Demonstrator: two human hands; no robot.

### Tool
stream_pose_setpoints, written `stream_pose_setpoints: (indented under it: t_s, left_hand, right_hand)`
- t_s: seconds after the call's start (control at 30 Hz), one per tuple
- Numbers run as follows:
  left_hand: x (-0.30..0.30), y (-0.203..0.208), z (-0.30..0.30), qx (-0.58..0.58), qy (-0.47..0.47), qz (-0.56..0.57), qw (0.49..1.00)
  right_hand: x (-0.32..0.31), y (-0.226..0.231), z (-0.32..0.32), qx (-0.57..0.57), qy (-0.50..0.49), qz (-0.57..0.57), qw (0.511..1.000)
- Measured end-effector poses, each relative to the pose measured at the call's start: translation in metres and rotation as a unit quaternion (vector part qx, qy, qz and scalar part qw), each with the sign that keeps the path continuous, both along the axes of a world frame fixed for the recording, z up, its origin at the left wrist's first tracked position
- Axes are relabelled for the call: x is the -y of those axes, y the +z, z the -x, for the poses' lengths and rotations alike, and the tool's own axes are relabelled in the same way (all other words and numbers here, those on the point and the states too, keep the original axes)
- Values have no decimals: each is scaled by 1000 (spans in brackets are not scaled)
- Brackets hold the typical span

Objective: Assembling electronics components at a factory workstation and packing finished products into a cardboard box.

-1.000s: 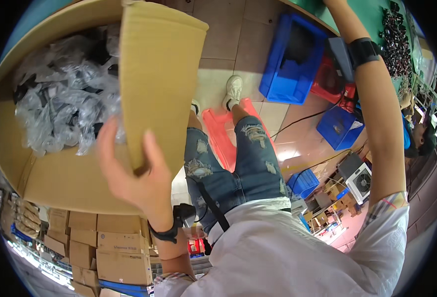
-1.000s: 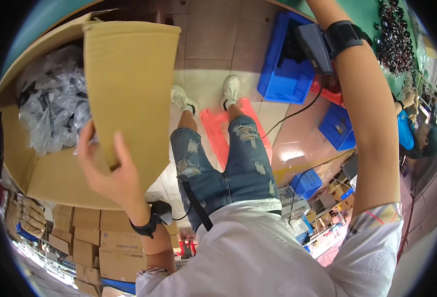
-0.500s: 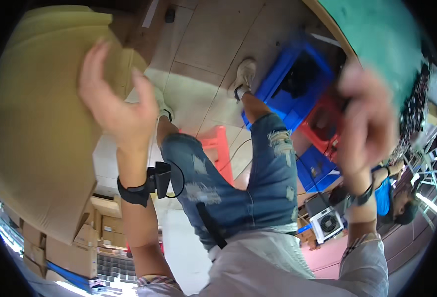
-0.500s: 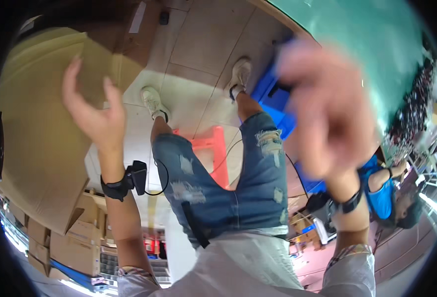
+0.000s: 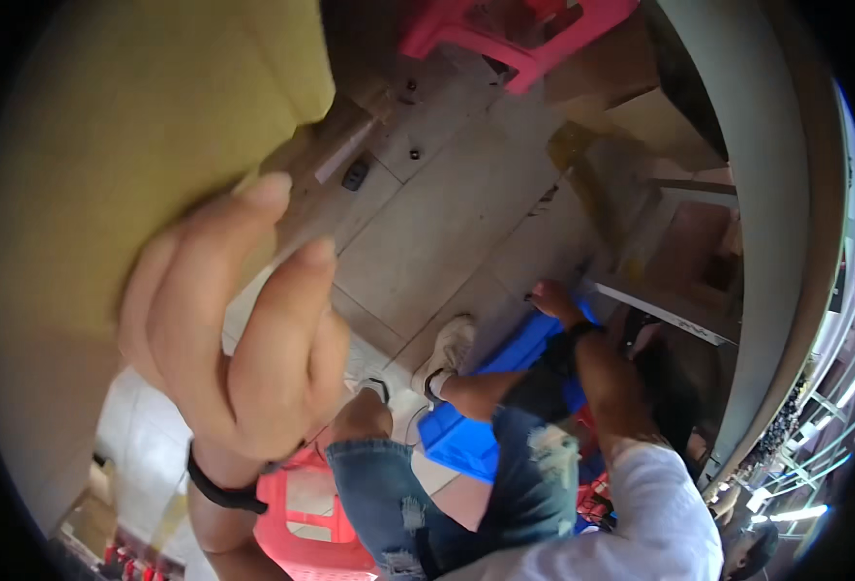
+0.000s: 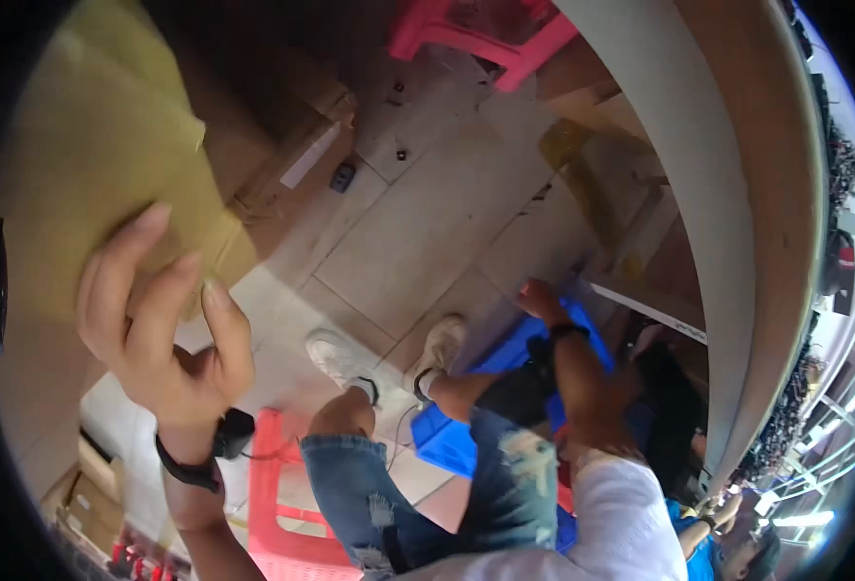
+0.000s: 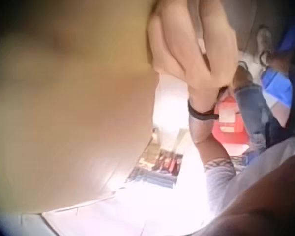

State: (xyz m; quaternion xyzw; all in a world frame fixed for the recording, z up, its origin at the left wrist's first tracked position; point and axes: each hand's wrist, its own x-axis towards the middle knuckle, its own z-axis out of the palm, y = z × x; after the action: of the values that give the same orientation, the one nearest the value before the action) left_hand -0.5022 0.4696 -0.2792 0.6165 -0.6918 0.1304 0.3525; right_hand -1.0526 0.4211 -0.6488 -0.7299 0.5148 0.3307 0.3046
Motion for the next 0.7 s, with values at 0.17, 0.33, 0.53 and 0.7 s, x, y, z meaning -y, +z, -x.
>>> stream_pose_setpoints:
  t_s: [0.17, 0.33, 0.53, 0.7]
  left_hand:
    - [-5, 24, -46, 144, -31, 78, 986]
    - [-25, 39, 32, 163, -41, 20, 986]
    - [-45, 18, 12, 192, -29, -24, 981]
    - [-40, -99, 35, 124, -120, -99, 980]
  right_hand:
    - [69, 23, -85, -12, -70, 47, 996]
    - [78, 9, 23, -124, -49, 111, 985]
    - [30, -32, 28, -27, -151, 104, 983]
    - [-18, -96, 47, -283, 2, 67, 957]
